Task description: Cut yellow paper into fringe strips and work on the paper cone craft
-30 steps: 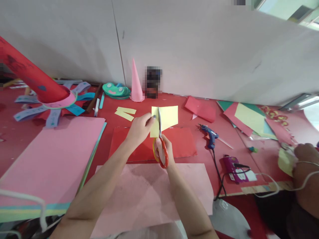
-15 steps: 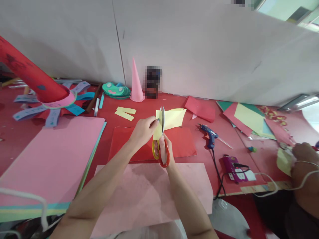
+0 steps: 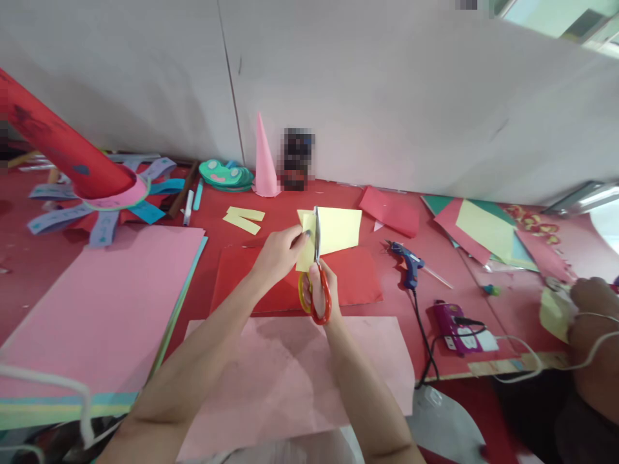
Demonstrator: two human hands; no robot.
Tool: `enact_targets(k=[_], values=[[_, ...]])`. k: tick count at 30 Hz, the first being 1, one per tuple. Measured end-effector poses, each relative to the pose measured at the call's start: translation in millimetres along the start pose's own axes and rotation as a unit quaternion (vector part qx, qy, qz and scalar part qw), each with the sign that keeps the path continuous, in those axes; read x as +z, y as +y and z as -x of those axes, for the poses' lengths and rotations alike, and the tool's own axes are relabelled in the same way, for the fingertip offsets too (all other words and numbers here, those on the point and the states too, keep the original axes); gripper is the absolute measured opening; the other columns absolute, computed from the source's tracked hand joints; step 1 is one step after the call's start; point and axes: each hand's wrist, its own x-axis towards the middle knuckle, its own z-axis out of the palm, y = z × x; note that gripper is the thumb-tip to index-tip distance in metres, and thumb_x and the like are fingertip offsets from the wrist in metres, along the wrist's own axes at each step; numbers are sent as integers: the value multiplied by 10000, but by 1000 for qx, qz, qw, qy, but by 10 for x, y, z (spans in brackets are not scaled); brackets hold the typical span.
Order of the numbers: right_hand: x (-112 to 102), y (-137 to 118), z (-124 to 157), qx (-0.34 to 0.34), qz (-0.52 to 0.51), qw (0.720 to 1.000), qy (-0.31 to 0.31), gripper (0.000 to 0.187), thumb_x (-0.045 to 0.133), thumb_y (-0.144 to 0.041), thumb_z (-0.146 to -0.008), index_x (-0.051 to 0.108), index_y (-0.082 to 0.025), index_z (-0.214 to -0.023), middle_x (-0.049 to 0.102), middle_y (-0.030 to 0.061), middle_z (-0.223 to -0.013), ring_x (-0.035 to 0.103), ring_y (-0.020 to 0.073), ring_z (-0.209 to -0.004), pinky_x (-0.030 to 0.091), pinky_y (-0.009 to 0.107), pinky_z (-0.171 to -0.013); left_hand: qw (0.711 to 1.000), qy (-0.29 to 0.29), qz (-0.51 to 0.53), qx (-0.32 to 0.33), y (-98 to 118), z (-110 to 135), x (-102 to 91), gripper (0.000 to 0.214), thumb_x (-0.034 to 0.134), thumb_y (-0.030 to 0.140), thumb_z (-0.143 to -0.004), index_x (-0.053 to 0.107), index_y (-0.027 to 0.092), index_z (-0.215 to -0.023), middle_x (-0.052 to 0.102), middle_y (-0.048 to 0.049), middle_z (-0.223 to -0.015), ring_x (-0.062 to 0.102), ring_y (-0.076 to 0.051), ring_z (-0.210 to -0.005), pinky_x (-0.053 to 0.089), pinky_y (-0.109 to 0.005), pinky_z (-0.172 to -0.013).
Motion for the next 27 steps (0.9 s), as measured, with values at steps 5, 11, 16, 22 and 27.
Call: enact_targets(k=[5, 11, 16, 22, 27], values=[[26, -30, -5, 20, -30, 999, 14, 326, 523, -529, -832, 486, -205, -816, 366, -109, -466, 288, 35, -278, 261, 163, -263, 999, 35, -14, -15, -89, -62, -176, 324, 415, 313, -849, 246, 199, -597, 273, 51, -523, 289, -97, -507, 215, -251, -520], [79, -79, -3, 43, -22, 999, 16, 358, 528, -544, -819, 531, -187, -845, 391, -104, -463, 286, 24, -268, 263, 151, -264, 996, 61, 18, -62, -487, -188, -225, 356, 452, 375, -826, 280, 198, -570, 302, 45, -517, 352, -103, -519, 252, -244, -519], [114, -86, 3, 45, -7, 999, 23, 380, 527, -558, -810, 532, -179, -832, 373, -107, -457, 271, 23, -271, 257, 148, -258, 981, 51, 107, -151, -885, -265, -72, 256, 490, 335, -787, 411, 194, -589, 433, 40, -483, 489, -115, -489, 389, -231, -525], [128, -71, 7, 48, -5, 999, 23, 371, 527, -551, -812, 527, -181, -842, 368, -108, -467, 269, 24, -276, 263, 148, -263, 945, 157, 192, -212, -1147, -332, -164, 166, 549, 274, -725, 593, 153, -829, 641, -26, -689, 610, -133, -557, 498, -240, -560], [105, -22, 7, 60, 3, 998, 2, 355, 517, -537, -829, 530, -183, -848, 376, -105, -457, 284, 30, -276, 285, 151, -272, 934, 211, 129, -258, -1375, -299, -357, 241, 531, 283, -740, 613, 138, -914, 688, -73, -817, 654, -156, -605, 501, -242, -546]])
